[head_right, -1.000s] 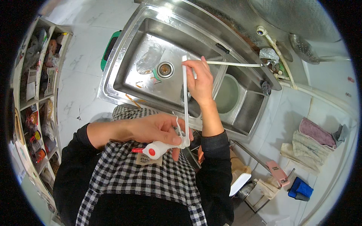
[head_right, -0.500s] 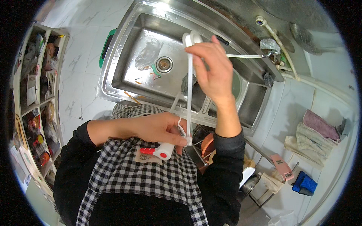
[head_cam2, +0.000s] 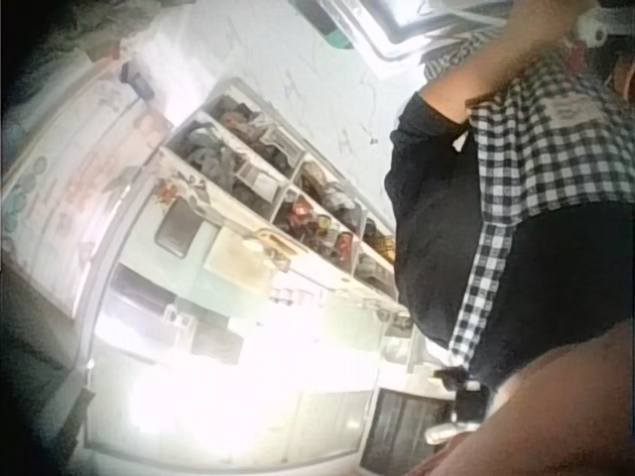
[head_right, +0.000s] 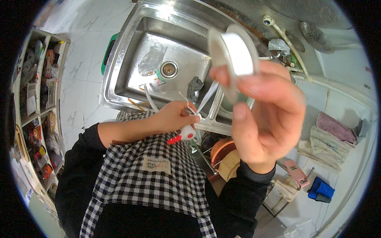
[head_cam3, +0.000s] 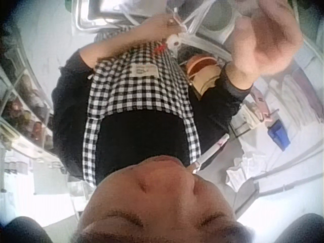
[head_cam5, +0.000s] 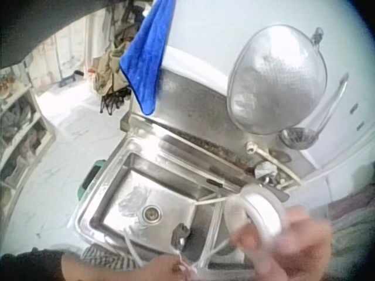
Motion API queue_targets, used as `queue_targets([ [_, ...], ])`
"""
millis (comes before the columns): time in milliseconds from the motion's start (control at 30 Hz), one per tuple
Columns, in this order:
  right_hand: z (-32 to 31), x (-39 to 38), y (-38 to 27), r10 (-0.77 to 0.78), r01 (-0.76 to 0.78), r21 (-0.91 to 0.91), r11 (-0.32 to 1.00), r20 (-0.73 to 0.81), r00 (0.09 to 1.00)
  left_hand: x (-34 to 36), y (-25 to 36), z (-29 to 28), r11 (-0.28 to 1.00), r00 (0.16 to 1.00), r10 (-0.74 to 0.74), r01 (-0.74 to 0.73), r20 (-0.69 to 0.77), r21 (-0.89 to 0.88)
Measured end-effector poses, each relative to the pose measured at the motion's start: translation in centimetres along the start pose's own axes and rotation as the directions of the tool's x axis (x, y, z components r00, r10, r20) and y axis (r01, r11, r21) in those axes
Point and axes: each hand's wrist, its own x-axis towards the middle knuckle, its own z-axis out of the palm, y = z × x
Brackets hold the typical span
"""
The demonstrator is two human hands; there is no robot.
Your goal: The person works on a kitchen sink faucet, using a screwdriver to remove a cap and then inserting a small blue part into the faucet opening. They repeatedly insert and remove the part while holding a small white bottle, then wrap a white strip around the faucet neck.
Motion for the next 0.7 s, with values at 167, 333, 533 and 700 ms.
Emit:
queue_targets([
  [167, -0.4, -0.3, -3.4, 0.133, -0.149, 0.303, 0.941, 0.074, 0.988, 1.5, -1.8, -1.2, 0.999, 0.980, 0.028, -0.033, -0.198, -0.021],
  [333, -0.7, -1.7, -5.7, 0.260, -0.228, 0.453, 0.862, -0.009, 0.966, 2.6, -2.4, -2.7, 0.979, 0.929, 0.196, -0.167, -0.314, 0.118],
  [533, -4.6, -5.5, -6.9, 0.236, -0.183, 0.362, 0.914, -0.106, 0.966, 2.1, -1.6, -4.7, 0.981, 0.952, 0.059, -0.112, -0.301, -0.161],
  [700, -7.7, -10.1, -8.0, 0.235, -0.181, 0.308, 0.934, -0.149, 0.961, 1.1, -0.6, -5.6, 0.936, 0.963, 0.078, -0.160, -0.258, -0.314],
])
